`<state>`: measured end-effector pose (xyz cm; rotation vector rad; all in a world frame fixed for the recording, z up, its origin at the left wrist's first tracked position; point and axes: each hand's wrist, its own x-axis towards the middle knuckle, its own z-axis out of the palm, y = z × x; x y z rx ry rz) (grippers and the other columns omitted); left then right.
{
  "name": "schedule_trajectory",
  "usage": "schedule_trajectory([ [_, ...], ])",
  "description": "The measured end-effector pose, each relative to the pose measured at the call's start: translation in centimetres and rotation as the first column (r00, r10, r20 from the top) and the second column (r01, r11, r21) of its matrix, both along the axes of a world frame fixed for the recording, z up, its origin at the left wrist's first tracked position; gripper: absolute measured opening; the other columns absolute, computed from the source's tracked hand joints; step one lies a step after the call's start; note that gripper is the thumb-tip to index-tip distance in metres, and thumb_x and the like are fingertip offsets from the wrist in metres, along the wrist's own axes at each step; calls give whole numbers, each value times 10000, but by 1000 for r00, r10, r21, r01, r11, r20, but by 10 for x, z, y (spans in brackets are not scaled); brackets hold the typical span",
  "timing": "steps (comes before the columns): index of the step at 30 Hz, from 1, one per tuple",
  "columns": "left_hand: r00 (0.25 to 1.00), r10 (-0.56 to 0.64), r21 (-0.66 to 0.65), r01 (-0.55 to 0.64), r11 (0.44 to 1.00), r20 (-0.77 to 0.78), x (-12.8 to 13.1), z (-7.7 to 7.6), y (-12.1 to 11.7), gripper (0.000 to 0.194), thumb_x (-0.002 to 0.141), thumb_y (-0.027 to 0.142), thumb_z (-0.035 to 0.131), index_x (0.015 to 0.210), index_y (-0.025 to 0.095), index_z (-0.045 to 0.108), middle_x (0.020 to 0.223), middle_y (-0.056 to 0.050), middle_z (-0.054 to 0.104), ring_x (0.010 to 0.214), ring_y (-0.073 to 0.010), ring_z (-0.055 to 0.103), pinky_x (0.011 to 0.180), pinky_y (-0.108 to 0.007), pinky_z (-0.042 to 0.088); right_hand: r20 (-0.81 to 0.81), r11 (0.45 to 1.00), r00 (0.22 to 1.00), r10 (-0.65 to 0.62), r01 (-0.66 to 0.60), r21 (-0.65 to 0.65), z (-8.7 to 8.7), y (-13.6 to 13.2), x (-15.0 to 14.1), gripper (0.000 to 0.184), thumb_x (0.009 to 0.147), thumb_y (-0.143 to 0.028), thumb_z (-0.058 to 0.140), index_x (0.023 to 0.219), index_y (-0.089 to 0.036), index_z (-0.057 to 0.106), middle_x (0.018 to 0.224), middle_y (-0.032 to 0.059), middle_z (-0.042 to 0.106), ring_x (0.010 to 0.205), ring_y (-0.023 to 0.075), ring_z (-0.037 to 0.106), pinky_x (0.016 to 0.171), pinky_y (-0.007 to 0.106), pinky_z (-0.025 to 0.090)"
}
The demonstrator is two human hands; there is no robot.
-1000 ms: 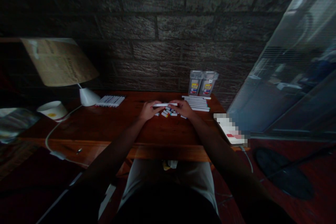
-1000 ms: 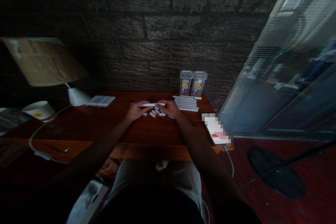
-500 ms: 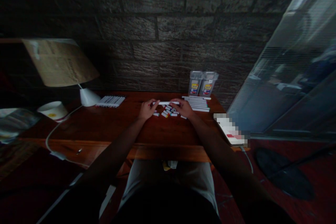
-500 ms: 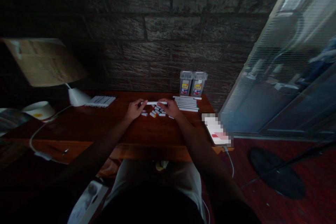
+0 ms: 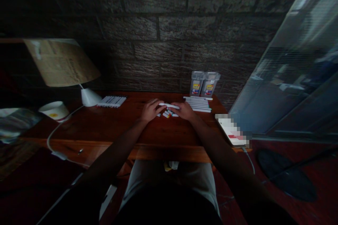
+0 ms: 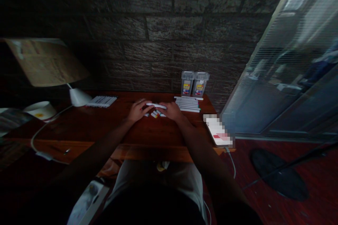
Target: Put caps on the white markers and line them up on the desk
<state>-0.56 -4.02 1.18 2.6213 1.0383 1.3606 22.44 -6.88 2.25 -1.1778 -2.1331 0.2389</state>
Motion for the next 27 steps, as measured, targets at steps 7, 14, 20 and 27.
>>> schedule_trajectory([
  [7,989,109,-58,-104,993,97,-2,-2,0,389,1009,472,412,1149,195,646,1108,-89,715,1033,-213,664,937,-322,498,22,994,997,-77,75,76,-1,-1,-8,400,963,-558,503,961,-260,770,815,39,763,701,175,667,641,251,385],
  [14,986,144,-223,-123,967,81,-4,-5,1,376,1016,482,363,1104,236,634,764,-7,706,683,-174,671,688,-273,491,-32,991,992,-123,125,54,-4,5,-1,459,958,-582,488,867,-229,767,752,35,744,662,167,646,615,247,377],
  [20,992,120,-164,-114,980,26,-2,-5,-1,440,1007,505,368,850,213,658,706,-31,678,650,-168,641,661,-273,452,-68,989,988,-139,143,50,-1,1,-6,469,909,-648,530,825,-261,783,750,14,750,667,168,664,620,244,382],
  [27,991,130,-166,-127,978,7,-2,-3,-2,475,1014,498,353,765,213,640,650,-29,646,621,-165,618,653,-274,428,-38,985,985,-165,167,52,1,-1,-5,576,919,-687,466,746,-227,767,690,33,733,609,149,626,584,246,362],
])
